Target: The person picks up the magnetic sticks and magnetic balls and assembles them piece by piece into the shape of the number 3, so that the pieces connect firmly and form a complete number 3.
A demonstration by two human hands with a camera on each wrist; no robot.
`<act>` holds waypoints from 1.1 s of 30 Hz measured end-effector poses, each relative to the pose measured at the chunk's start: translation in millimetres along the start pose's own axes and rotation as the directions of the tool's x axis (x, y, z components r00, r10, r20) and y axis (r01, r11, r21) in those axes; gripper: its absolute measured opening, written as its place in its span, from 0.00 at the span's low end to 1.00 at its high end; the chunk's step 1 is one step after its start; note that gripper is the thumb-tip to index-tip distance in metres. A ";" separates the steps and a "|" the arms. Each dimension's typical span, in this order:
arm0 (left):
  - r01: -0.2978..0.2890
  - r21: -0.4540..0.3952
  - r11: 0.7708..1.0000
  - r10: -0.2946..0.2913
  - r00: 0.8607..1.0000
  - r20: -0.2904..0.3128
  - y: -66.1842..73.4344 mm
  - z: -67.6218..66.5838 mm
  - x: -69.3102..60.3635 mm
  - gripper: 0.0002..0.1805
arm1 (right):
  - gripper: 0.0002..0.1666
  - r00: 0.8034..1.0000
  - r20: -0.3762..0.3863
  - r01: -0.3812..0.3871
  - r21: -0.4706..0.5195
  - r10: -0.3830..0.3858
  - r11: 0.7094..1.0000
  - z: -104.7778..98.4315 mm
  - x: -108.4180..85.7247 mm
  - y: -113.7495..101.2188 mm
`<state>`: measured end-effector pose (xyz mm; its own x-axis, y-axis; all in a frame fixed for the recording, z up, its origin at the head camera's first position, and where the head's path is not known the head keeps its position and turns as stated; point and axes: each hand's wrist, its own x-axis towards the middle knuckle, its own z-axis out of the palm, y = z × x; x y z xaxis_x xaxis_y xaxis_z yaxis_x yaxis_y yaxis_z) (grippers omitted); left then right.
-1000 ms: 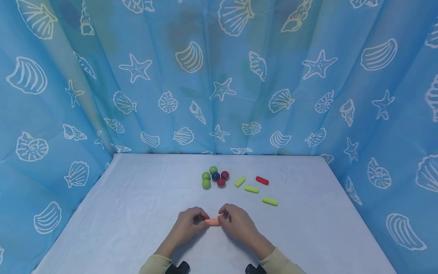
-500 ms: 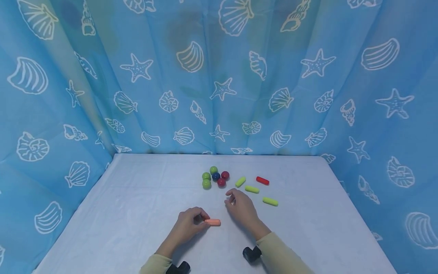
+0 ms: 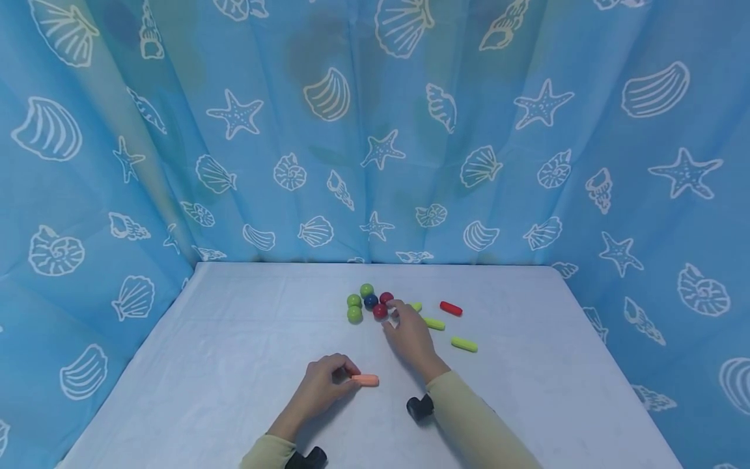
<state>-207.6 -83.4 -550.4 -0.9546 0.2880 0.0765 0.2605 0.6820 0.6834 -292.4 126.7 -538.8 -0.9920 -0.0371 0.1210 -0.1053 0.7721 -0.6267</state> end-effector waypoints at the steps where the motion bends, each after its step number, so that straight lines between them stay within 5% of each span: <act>1: -0.001 0.000 1.000 0.001 1.000 0.001 0.0 0.0 0.1 0.06 | 0.30 1.000 -0.007 0.010 -0.002 -0.010 1.000 0.7 1.6 -0.7; 19: 0.003 -0.018 1.000 -0.003 1.000 -0.010 0.2 0.9 0.3 0.06 | 0.25 0.999 -0.020 0.024 -0.076 -0.026 0.997 9.9 12.7 -6.7; 33: 0.017 -0.061 0.998 -0.017 1.000 0.000 5.1 -2.7 0.5 0.06 | 0.24 0.998 0.070 -0.003 -0.027 0.005 1.000 -1.1 -2.5 -6.7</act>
<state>-207.1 -81.5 -544.9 -0.9590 0.2761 0.0646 0.2346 0.6444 0.7278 -289.1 122.3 -534.0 -0.9949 -0.0777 0.0638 -0.1005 0.7892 -0.6058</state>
